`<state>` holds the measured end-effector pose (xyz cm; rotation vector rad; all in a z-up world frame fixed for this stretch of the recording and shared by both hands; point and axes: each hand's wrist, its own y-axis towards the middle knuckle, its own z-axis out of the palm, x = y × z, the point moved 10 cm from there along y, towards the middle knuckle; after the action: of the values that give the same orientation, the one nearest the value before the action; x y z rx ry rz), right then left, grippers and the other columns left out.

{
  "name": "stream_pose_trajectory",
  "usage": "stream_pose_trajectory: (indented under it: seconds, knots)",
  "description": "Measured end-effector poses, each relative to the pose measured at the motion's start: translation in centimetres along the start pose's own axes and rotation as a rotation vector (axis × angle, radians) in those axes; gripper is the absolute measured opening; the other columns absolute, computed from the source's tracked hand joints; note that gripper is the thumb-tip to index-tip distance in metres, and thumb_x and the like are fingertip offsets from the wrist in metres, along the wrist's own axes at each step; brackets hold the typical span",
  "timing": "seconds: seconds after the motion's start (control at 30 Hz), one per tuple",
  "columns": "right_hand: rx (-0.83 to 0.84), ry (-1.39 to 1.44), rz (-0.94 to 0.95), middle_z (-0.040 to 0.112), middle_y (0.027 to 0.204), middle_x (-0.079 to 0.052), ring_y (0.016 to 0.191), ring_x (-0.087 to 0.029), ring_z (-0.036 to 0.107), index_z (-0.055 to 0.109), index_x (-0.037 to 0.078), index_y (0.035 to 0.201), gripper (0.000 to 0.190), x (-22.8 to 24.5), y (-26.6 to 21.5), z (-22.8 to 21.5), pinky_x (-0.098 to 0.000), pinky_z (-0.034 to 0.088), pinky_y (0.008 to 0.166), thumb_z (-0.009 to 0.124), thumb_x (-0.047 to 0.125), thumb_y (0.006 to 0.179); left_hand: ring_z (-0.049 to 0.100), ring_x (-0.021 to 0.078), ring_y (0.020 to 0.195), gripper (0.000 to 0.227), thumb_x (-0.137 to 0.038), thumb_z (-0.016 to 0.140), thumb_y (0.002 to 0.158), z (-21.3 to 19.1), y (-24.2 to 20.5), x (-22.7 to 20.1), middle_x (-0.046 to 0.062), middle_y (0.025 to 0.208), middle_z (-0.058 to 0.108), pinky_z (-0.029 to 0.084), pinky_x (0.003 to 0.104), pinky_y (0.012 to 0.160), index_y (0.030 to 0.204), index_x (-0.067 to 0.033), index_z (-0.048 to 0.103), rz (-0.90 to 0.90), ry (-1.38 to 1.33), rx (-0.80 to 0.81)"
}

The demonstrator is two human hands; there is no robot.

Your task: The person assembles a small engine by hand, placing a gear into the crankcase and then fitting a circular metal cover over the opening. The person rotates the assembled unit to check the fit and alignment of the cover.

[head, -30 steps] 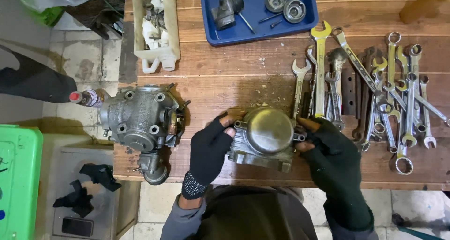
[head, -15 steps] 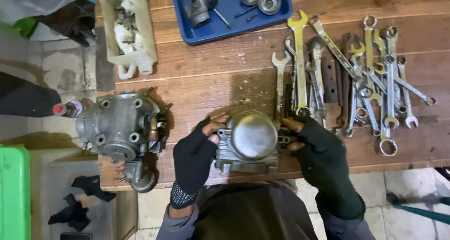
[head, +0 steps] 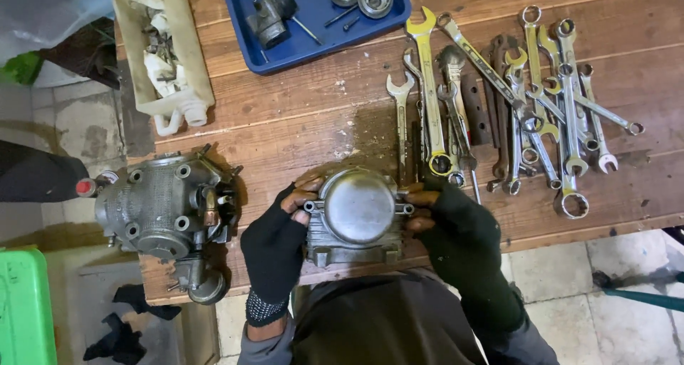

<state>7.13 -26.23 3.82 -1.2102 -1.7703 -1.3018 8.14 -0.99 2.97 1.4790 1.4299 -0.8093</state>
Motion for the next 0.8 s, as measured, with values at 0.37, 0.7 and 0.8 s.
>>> stream_pose_trajectory:
  seconds: [0.37,0.7,0.8]
  knots:
    - [0.004,-0.035,-0.007,0.069,0.113,-0.02,0.098,-0.03,0.074,0.06,0.003,0.108,0.021,0.4,0.6,0.4,-0.0363,0.063,0.083,0.065,-0.008,0.092,0.068,0.0238,0.123,0.031,-0.023,0.054,0.103,0.6,0.3,-1.3,0.013,0.128,0.073,0.053,0.036,0.11,0.114,-0.0006,0.072,0.016,-0.15,0.027]
    - [0.012,-0.082,-0.016,0.067,0.109,-0.014,0.097,-0.028,0.072,0.06,0.006,0.107,0.019,0.5,0.6,0.6,-0.0353,0.059,0.081,0.061,-0.007,0.093,0.07,0.0216,0.12,0.027,-0.021,0.055,0.104,0.4,-0.1,-0.5,0.011,0.125,0.074,0.052,0.034,0.107,0.111,-0.0015,0.072,0.038,-0.081,0.007]
    - [0.029,-0.106,0.0,0.068,0.106,-0.015,0.092,-0.029,0.071,0.062,0.004,0.106,0.019,0.5,0.9,0.6,-0.036,0.058,0.077,0.061,-0.007,0.09,0.069,0.02,0.119,0.026,-0.019,0.056,0.103,0.3,-0.3,-0.2,0.01,0.125,0.074,0.052,0.033,0.107,0.112,-0.0015,0.073,0.035,-0.088,-0.013]
